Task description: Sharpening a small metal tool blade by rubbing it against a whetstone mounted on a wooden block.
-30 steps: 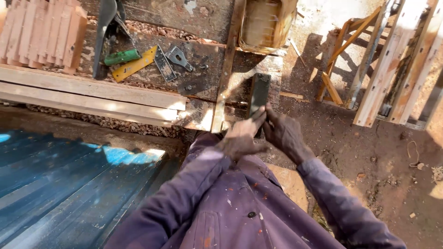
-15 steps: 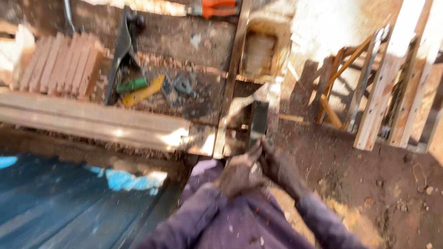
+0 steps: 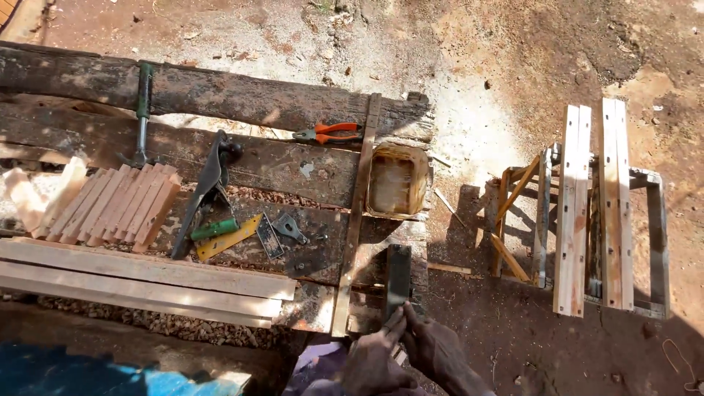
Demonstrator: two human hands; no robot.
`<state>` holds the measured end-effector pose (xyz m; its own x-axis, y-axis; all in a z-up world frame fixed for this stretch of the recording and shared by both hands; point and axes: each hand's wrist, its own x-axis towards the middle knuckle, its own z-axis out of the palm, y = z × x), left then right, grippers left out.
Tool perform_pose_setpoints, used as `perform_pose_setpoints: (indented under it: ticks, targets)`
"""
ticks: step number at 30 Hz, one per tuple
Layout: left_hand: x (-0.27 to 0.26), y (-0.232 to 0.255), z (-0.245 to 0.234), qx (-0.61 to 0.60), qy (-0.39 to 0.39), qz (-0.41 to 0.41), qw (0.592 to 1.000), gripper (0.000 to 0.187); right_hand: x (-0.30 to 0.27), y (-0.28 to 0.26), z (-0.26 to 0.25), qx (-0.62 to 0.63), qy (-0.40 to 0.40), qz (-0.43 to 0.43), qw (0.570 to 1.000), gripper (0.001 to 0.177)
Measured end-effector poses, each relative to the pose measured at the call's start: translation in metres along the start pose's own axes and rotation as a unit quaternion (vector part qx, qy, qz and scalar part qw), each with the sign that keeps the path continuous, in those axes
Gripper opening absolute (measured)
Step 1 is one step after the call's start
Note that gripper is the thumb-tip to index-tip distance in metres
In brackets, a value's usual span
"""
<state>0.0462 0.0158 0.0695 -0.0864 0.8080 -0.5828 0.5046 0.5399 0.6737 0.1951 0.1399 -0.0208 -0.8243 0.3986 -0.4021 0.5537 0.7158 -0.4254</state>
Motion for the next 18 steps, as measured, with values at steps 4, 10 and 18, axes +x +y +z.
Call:
perform_pose_setpoints:
  ticks: [4,10,18]
  targets:
    - [0.042,-0.01,-0.026,-0.035,0.0,0.079,0.996,0.108,0.034,-0.008,-0.046,-0.008,0.054,0.032,0.998,0.043]
    - [0.04,-0.027,0.008,-0.046,0.056,0.091,0.993,0.107,0.008,-0.044,-0.071,0.024,0.05,0.051,0.997,0.045]
    - [0.071,-0.053,0.029,-0.027,0.074,0.143,0.987,0.113,0.026,-0.019,-0.06,0.04,0.041,0.067,0.996,0.051]
